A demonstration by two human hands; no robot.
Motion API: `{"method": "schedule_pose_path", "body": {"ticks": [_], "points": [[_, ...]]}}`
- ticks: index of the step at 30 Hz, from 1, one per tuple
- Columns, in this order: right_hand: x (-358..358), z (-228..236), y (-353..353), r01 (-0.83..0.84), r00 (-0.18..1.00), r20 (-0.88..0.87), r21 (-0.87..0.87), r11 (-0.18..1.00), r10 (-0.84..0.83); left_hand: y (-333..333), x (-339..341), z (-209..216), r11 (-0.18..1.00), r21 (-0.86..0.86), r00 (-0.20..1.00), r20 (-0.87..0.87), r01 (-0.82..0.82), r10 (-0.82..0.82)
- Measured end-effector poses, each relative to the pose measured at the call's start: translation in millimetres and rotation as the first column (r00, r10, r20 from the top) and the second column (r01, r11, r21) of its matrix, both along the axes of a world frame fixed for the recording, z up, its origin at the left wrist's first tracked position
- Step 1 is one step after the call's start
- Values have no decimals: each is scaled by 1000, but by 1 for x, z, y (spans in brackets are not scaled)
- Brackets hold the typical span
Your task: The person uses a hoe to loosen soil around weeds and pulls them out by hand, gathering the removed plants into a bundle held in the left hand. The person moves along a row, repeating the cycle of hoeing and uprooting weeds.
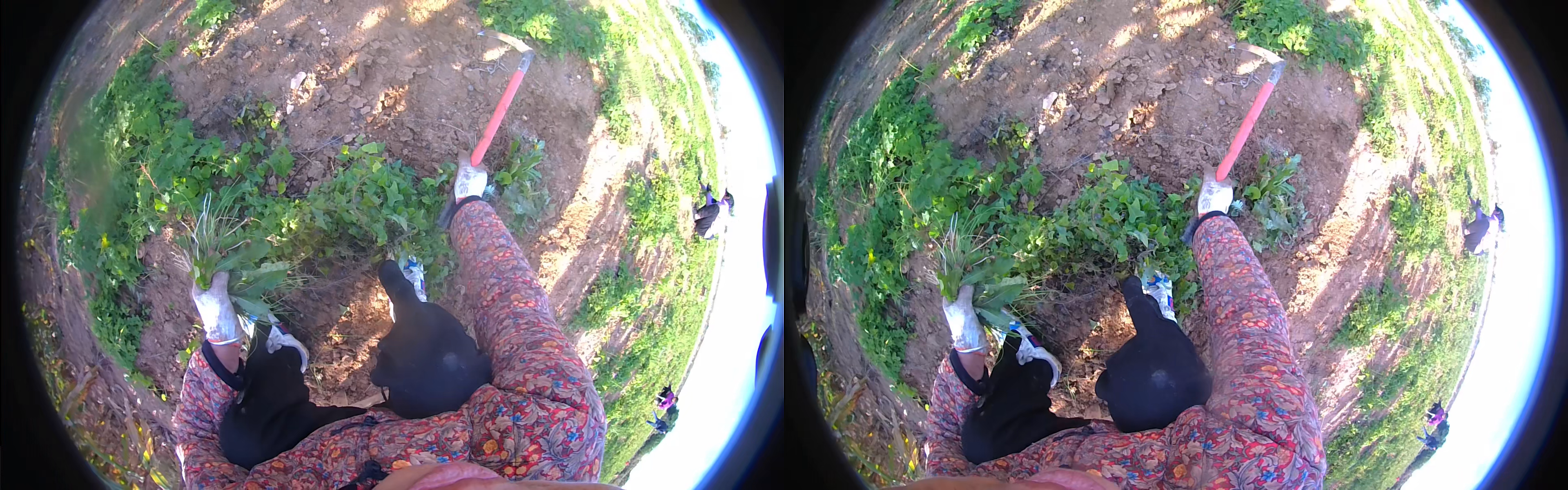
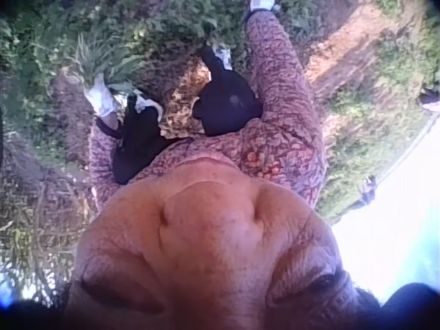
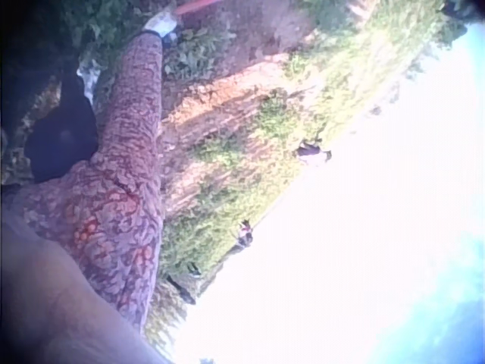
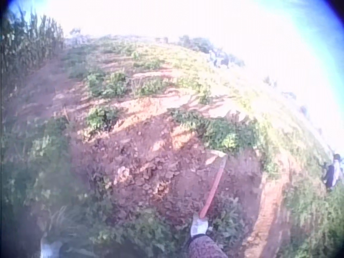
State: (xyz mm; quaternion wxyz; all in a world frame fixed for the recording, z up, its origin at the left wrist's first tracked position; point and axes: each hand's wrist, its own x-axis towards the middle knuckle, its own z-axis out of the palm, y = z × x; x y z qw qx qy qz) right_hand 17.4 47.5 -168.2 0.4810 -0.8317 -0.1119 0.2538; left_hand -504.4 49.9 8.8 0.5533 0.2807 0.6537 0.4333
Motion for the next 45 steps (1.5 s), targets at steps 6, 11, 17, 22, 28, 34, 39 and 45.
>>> {"method": "schedule_pose_path", "body": {"ticks": [6, 11, 17, 22, 28, 34, 39, 45], "points": [[-35, -52, -75, -262, 941, 115, -349, 899, 319, 1, 12, -11, 997, 44, 993, 103, 61, -66], [-85, 2, -182, -282, 956, -169, -312, 907, 239, -5, 2, -2, 1000, -7, 1000, 4, 29, -29], [-65, 45, -63, 75, 950, -307, 22, 997, -64, -12, -16, -7, 999, 37, 999, -40, -9, 11], [23, -20, -69, -27, 985, 156, -276, 961, 72, -6, 9, -21, 997, -43, 996, 66, 68, -65], [-66, 13, -227, -159, 969, -237, -376, 913, 71, -12, -4, -15, 1000, -22, 999, 39, 17, -16], [-77, 60, -168, -26, 903, -426, -190, 981, -59, -16, -6, -12, 999, 13, 999, 0, 48, -48], [-42, 31, -46, 59, 940, -334, -26, 998, -64, -15, 8, -13, 997, -26, 997, 26, 68, -68], [-66, -18, -180, -356, 934, -153, -408, 841, 322, -12, 16, -21, 995, 35, 995, 35, 92, -94]]}}
